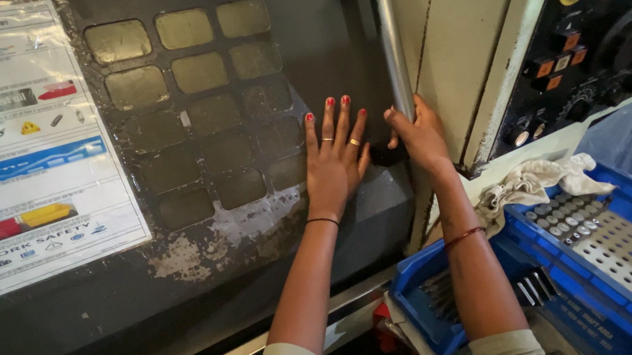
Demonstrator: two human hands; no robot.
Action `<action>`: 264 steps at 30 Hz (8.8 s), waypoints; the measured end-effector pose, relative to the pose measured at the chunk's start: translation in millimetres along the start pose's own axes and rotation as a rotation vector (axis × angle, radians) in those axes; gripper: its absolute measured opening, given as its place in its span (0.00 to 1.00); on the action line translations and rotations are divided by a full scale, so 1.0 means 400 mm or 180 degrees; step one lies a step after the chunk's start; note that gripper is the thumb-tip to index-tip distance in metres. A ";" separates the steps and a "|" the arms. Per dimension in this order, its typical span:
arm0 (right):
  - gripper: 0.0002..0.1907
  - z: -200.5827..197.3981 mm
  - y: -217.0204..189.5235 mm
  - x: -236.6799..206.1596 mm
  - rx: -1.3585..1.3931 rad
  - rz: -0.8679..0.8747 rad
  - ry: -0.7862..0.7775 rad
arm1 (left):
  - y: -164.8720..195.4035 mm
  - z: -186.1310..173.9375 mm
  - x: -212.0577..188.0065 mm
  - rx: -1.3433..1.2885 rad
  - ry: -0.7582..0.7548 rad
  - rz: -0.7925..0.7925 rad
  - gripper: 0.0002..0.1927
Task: The person organizes metal rods in a blue crate, then opens a CNC machine door to insert a rod into the chuck. They close the door, operate the control panel, and later reopen the door to remove the rod and return it to the crate.
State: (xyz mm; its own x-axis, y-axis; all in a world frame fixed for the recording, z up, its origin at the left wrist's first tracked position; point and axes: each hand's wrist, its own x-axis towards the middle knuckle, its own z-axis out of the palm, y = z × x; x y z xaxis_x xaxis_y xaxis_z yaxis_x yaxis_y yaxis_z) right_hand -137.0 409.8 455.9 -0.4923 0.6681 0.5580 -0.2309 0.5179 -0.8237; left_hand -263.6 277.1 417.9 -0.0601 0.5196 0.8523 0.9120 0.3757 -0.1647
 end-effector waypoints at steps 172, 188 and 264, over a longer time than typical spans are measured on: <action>0.14 0.121 -0.097 -0.033 0.0272 -0.0220 -0.0035 | -0.038 -0.075 -0.059 -0.0533 -0.0160 -0.0009 0.27; 0.14 0.124 -0.116 -0.044 0.0129 -0.0137 0.0016 | -0.037 -0.072 -0.065 -0.0526 -0.0116 -0.0019 0.27; 0.14 0.166 -0.119 -0.055 0.0102 -0.0150 0.0024 | -0.077 -0.112 -0.089 -0.0542 -0.0102 -0.0002 0.29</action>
State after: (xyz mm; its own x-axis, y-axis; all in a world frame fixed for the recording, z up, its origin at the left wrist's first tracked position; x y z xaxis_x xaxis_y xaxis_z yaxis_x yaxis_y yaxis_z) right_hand -170.8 335.1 476.4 -0.4739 0.6474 0.5969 -0.2803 0.5316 -0.7992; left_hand -271.4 212.7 415.0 -0.0712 0.5446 0.8356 0.9673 0.2421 -0.0753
